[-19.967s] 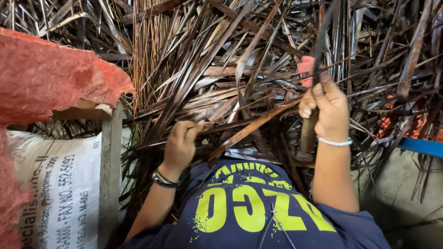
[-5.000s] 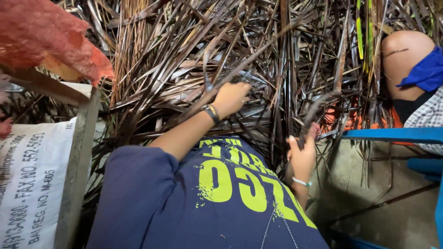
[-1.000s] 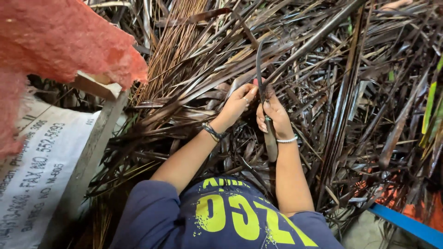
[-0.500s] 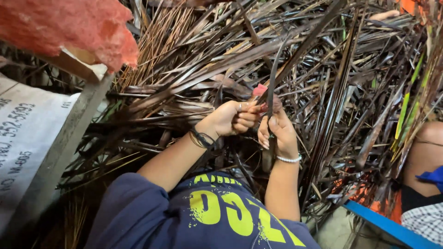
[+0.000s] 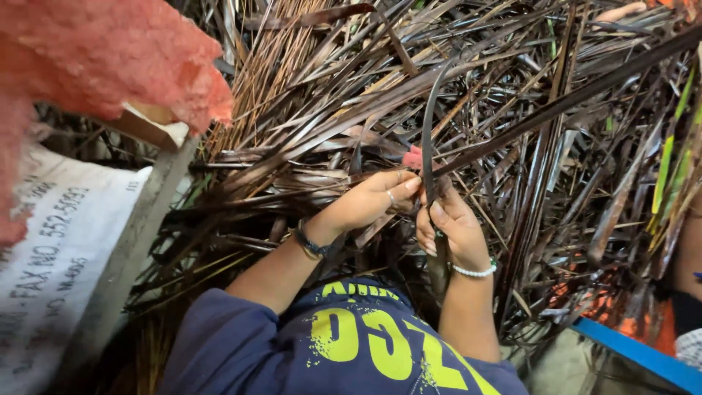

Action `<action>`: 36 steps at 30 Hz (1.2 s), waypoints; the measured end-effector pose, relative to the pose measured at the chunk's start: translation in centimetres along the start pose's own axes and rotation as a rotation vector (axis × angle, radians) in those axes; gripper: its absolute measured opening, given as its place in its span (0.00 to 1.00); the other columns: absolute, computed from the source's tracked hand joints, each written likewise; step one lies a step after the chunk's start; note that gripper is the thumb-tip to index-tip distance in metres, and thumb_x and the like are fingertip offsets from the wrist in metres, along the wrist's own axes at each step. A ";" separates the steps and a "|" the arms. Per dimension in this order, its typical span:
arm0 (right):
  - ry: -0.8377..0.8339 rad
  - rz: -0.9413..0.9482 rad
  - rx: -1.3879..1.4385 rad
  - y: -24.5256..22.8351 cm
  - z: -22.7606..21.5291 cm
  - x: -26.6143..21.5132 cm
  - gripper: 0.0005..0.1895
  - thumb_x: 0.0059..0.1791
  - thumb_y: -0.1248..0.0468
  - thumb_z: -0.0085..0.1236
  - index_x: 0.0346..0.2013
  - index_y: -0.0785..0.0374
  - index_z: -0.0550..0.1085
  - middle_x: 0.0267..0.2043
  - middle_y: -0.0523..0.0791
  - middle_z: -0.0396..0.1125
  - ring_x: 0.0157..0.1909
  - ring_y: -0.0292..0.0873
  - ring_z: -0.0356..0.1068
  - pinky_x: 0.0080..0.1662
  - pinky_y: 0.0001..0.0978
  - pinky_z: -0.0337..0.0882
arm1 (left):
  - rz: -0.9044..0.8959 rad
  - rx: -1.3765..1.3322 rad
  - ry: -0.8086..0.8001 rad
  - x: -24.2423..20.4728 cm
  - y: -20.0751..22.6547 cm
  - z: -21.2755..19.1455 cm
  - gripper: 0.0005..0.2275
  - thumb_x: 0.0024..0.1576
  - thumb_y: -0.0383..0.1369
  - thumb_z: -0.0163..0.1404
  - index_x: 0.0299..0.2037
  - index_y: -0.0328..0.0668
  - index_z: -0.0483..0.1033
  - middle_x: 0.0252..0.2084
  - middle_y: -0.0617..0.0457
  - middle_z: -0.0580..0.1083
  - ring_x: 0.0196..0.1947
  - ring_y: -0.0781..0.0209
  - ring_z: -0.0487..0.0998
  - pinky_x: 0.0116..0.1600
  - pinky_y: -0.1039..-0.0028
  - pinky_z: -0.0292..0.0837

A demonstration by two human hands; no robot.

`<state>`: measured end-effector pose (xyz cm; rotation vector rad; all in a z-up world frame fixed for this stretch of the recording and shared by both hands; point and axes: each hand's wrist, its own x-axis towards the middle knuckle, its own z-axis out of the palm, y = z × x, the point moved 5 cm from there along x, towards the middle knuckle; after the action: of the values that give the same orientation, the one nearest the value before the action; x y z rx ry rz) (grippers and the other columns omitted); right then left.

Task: Stripping leaves from long stalks using a knife to produce clean sticks.

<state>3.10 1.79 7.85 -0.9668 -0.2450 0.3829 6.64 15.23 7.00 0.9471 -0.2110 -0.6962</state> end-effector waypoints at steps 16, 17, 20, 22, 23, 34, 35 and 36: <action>0.062 0.042 0.168 -0.6 2.2 -0.8 0.27 0.59 0.69 0.36 0.74 0.53 0.56 0.16 0.48 0.55 0.13 0.44 0.61 0.12 0.24 0.64 | 0.661 1.174 0.374 -2.9 4.5 1.6 0.10 0.61 0.23 0.46 0.49 0.36 0.78 0.33 0.43 0.78 0.37 0.45 0.81 0.41 0.65 0.79; 0.079 0.044 0.187 -0.5 2.2 -0.9 0.26 0.59 0.70 0.36 0.73 0.52 0.58 0.16 0.48 0.54 0.13 0.44 0.60 0.12 0.24 0.64 | 0.782 1.381 0.421 -2.9 4.1 1.6 0.11 0.60 0.23 0.45 0.49 0.40 0.79 0.33 0.51 0.78 0.36 0.54 0.82 0.41 0.70 0.80; 0.140 0.058 0.241 0.4 1.4 -1.4 0.26 0.59 0.69 0.37 0.72 0.50 0.59 0.14 0.49 0.52 0.10 0.45 0.58 0.10 0.26 0.62 | 0.925 1.614 0.365 -3.2 4.2 1.0 0.14 0.61 0.25 0.40 0.51 0.43 0.77 0.34 0.56 0.74 0.35 0.61 0.77 0.40 0.77 0.78; 0.151 0.056 0.271 0.3 1.8 -1.5 0.25 0.59 0.68 0.38 0.72 0.49 0.60 0.14 0.49 0.51 0.10 0.45 0.57 0.10 0.27 0.62 | 0.974 1.690 0.338 -3.4 5.4 1.5 0.12 0.62 0.25 0.41 0.51 0.40 0.77 0.33 0.54 0.74 0.34 0.60 0.76 0.38 0.76 0.77; 0.160 0.061 0.297 0.2 1.9 -1.5 0.25 0.59 0.67 0.38 0.71 0.47 0.61 0.14 0.49 0.51 0.10 0.45 0.56 0.10 0.28 0.62 | 1.022 1.760 0.319 -3.6 5.9 1.9 0.11 0.63 0.25 0.42 0.50 0.37 0.78 0.33 0.52 0.74 0.33 0.59 0.76 0.36 0.76 0.76; 0.287 0.123 0.495 3.8 0.8 -0.1 0.20 0.59 0.63 0.41 0.64 0.42 0.68 0.17 0.42 0.48 0.12 0.39 0.54 0.11 0.23 0.59 | 1.087 1.966 0.336 -3.6 5.9 2.0 0.08 0.63 0.25 0.46 0.48 0.35 0.77 0.33 0.52 0.71 0.32 0.59 0.72 0.34 0.78 0.72; 0.290 0.144 0.475 3.9 1.0 -0.2 0.19 0.59 0.64 0.42 0.61 0.40 0.71 0.17 0.42 0.48 0.12 0.40 0.54 0.11 0.24 0.59 | 1.068 1.934 0.374 -3.9 5.7 1.9 0.08 0.63 0.25 0.46 0.48 0.35 0.77 0.33 0.52 0.71 0.32 0.59 0.72 0.34 0.79 0.71; 0.293 0.142 0.482 3.4 1.9 0.2 0.19 0.59 0.64 0.42 0.61 0.40 0.71 0.17 0.42 0.48 0.12 0.40 0.54 0.11 0.24 0.59 | 1.064 1.937 0.366 -3.9 5.4 1.6 0.08 0.63 0.25 0.46 0.48 0.35 0.77 0.33 0.52 0.71 0.32 0.59 0.72 0.34 0.79 0.71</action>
<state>1.88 4.99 6.07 -0.5538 0.1803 0.4004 5.39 18.67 12.71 2.3998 -1.0454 1.0054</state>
